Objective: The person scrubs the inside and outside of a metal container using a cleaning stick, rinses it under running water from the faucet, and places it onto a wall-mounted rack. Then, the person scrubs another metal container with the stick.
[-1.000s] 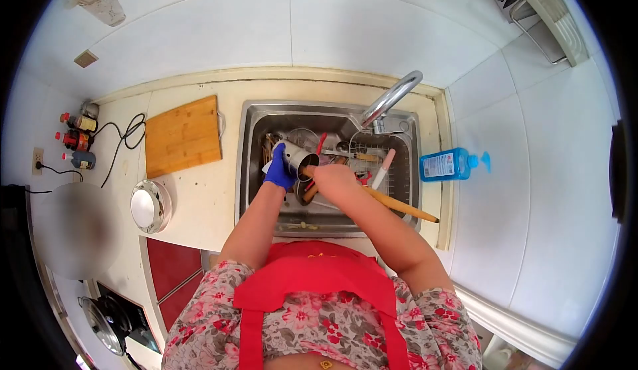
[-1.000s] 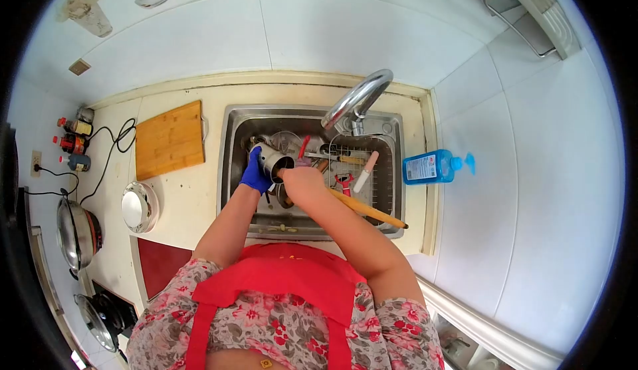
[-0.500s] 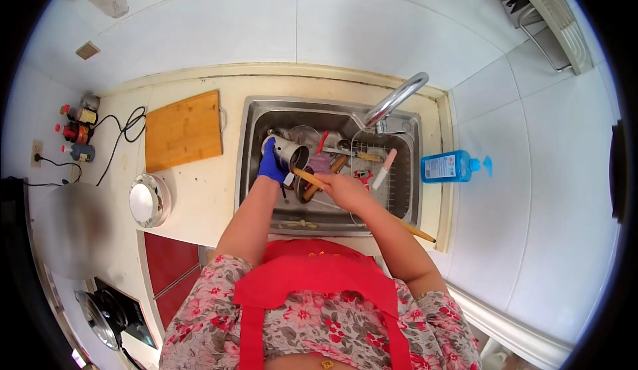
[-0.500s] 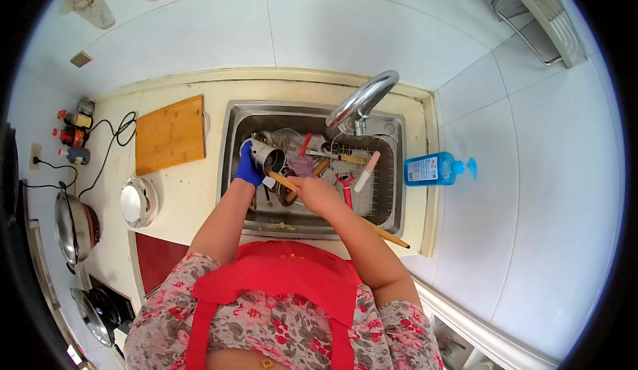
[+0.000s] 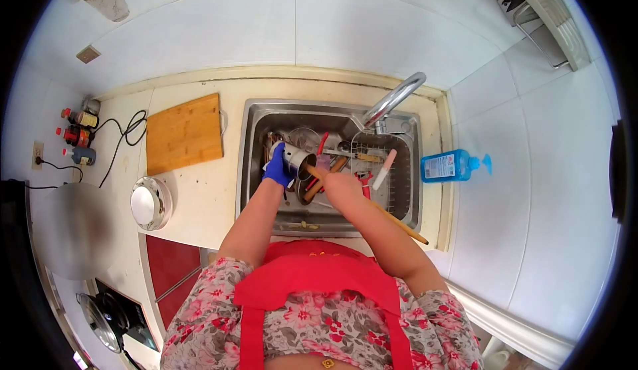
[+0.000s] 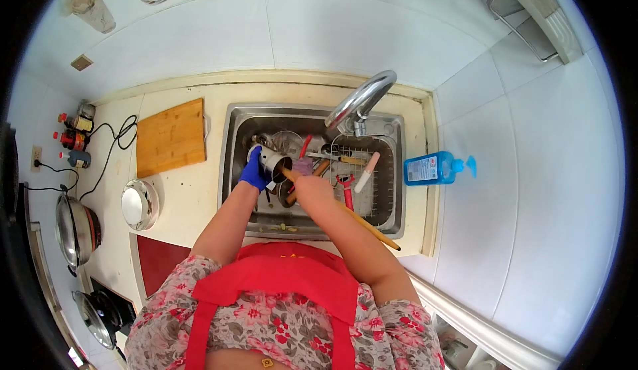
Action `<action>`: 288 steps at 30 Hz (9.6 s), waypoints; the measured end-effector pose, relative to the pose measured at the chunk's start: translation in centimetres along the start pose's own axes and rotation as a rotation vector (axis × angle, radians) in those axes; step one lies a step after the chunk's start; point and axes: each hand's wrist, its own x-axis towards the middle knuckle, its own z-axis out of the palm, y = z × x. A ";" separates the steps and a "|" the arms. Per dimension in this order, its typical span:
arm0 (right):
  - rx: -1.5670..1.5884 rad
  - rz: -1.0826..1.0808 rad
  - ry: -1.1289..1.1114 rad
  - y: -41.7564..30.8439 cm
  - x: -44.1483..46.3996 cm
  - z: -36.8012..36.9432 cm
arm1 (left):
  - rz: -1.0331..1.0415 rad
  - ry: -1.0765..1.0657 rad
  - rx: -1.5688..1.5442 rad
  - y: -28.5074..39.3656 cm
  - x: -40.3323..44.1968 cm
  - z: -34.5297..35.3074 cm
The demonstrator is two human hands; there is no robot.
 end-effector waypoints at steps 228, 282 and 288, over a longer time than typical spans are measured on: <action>0.186 -0.040 0.173 -0.2 0.4 -2.3 | -0.037 -0.099 -0.064 0.0 -3.4 3.9; 0.448 0.368 0.159 15.5 -3.2 6.3 | -0.166 -0.275 -0.133 0.9 -3.9 3.7; 0.426 0.411 0.146 16.6 -2.7 8.3 | 0.064 -0.503 0.388 -0.4 -0.2 0.7</action>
